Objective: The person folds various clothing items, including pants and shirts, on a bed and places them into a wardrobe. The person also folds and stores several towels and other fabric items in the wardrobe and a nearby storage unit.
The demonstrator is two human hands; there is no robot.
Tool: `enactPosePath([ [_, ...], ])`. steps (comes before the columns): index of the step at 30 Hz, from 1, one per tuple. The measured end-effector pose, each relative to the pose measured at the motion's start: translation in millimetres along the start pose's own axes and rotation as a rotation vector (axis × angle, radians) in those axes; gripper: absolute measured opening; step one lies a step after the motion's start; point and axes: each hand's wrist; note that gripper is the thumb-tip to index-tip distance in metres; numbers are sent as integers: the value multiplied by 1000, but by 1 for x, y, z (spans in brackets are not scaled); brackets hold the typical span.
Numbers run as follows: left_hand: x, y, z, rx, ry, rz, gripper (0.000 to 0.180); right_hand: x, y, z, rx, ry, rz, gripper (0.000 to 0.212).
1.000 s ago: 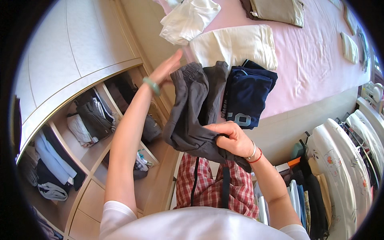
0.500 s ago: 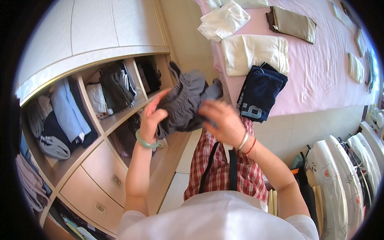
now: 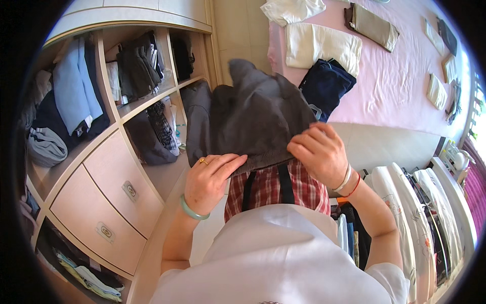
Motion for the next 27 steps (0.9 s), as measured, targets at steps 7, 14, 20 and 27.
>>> enactPosePath([
  [7,-18,7,-47,53,86,71,44,4,-41,-35,18,-141,55,29],
  [14,-14,26,-77,121,48,74,44,11,-64,-44,-75,-222,131,32],
  [20,-11,35,-99,89,5,-37,32,18,-81,-52,-100,-333,193,31],
  [27,-8,34,-117,156,-88,-99,35,24,-87,-49,-50,-354,166,30],
])
Point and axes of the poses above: each hand's wrist, its own z-axis towards the middle knuckle, its own x-axis out of the back of the hand, y = z × x, and after that the axes turned 9 degrees about -y, right-handed
